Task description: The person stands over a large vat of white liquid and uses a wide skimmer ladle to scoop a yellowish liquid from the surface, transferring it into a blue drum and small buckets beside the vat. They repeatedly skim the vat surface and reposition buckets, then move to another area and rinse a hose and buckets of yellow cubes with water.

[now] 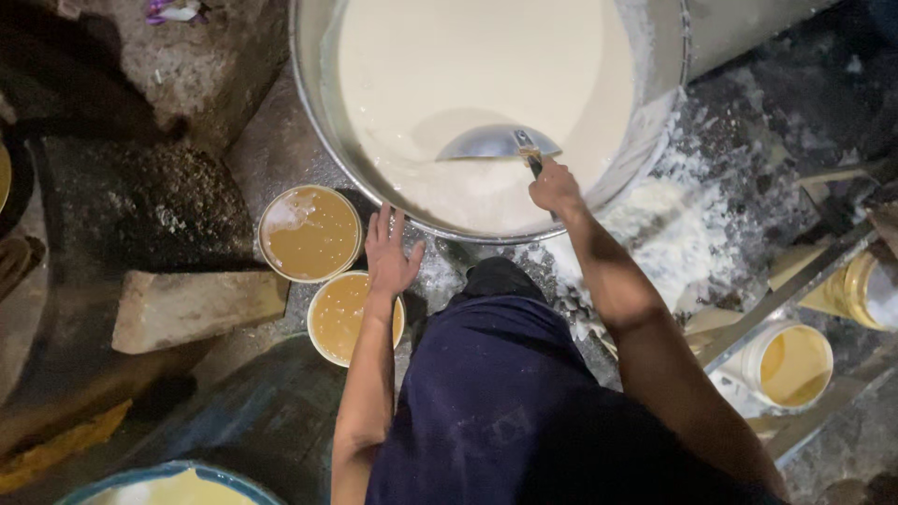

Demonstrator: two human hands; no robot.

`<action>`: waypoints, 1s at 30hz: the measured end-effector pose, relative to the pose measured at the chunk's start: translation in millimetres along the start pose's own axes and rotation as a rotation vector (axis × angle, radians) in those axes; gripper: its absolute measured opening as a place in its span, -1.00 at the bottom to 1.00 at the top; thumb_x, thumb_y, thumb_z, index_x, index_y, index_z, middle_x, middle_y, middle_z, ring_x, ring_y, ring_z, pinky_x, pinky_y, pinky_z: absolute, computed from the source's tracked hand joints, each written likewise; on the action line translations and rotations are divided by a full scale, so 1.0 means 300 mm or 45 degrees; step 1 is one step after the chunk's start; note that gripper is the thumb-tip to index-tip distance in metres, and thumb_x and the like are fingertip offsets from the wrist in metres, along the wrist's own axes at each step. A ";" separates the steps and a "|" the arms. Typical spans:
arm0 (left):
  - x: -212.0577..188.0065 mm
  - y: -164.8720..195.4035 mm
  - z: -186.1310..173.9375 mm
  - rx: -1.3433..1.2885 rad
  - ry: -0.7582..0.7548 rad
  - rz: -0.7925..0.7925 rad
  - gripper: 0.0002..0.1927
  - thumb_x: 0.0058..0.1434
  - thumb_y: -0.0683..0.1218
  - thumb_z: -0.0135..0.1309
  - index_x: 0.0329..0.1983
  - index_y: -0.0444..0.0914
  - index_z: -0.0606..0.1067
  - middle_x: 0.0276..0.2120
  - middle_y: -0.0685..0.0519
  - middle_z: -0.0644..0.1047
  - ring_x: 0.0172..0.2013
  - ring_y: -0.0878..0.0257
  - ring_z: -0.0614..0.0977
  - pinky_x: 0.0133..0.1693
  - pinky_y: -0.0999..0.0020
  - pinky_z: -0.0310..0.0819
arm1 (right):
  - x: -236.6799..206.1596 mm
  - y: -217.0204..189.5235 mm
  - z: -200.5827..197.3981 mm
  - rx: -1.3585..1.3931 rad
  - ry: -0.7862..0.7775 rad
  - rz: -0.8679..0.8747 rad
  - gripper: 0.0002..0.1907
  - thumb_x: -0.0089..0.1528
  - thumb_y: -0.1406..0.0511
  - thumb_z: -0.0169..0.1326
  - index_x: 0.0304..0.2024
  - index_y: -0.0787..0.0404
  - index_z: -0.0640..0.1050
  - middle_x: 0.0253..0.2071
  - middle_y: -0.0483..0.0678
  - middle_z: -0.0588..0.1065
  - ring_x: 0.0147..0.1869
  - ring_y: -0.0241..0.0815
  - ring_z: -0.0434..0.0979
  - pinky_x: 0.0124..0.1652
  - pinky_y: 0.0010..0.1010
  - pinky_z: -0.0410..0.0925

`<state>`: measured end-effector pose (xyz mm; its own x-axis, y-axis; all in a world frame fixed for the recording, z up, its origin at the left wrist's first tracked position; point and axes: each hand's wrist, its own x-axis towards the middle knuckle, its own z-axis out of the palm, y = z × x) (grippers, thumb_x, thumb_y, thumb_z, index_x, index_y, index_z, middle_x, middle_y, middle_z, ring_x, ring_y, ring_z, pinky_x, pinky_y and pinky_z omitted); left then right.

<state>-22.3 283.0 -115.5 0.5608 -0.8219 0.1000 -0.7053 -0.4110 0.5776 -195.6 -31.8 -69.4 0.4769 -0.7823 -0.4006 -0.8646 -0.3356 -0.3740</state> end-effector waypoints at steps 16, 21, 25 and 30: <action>-0.015 -0.005 0.027 0.067 -0.263 -0.180 -0.04 0.15 0.09 0.22 0.56 -0.13 0.04 0.56 -0.01 -0.07 0.40 -0.35 0.12 0.35 -0.18 0.01 | -0.032 0.441 -0.157 -0.301 0.263 -0.275 -0.70 0.32 0.23 0.02 0.03 0.25 0.51 -0.22 0.33 0.56 -0.13 0.37 0.59 -0.10 0.15 0.44; -0.012 0.008 0.013 0.061 -0.284 -0.194 0.00 0.12 0.05 0.24 0.57 -0.09 0.02 0.57 0.01 -0.07 0.40 -0.35 0.14 0.37 -0.14 0.03 | -0.003 0.487 -0.257 -0.436 0.189 -0.239 -0.71 0.46 0.12 -0.02 -0.04 0.19 0.56 -0.25 0.28 0.58 -0.17 0.32 0.60 -0.15 0.13 0.44; -0.002 0.013 0.002 0.070 -0.305 -0.219 -0.01 0.13 0.05 0.24 0.57 -0.08 0.02 0.57 0.03 -0.07 0.40 -0.34 0.14 0.37 -0.12 0.03 | 0.046 0.498 -0.348 -0.053 0.115 -0.284 -0.71 0.28 0.27 0.07 0.03 0.17 0.59 -0.34 0.29 0.51 -0.28 0.31 0.50 -0.25 0.03 0.39; -0.003 0.013 -0.003 0.050 -0.323 -0.247 -0.02 0.14 0.04 0.24 0.57 -0.07 0.02 0.56 0.03 -0.07 0.39 -0.34 0.16 0.36 -0.12 0.06 | 0.028 0.472 -0.410 -0.067 0.381 -0.403 -0.59 0.16 0.44 0.14 0.09 0.28 0.55 -0.20 0.20 0.58 -0.20 0.11 0.60 -0.11 -0.16 0.48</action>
<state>-25.4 282.5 -112.5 0.5638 -0.7969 -0.2169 -0.6149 -0.5804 0.5339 -333.3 -150.4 -23.0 0.6596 -0.7515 -0.0099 -0.6936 -0.6036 -0.3931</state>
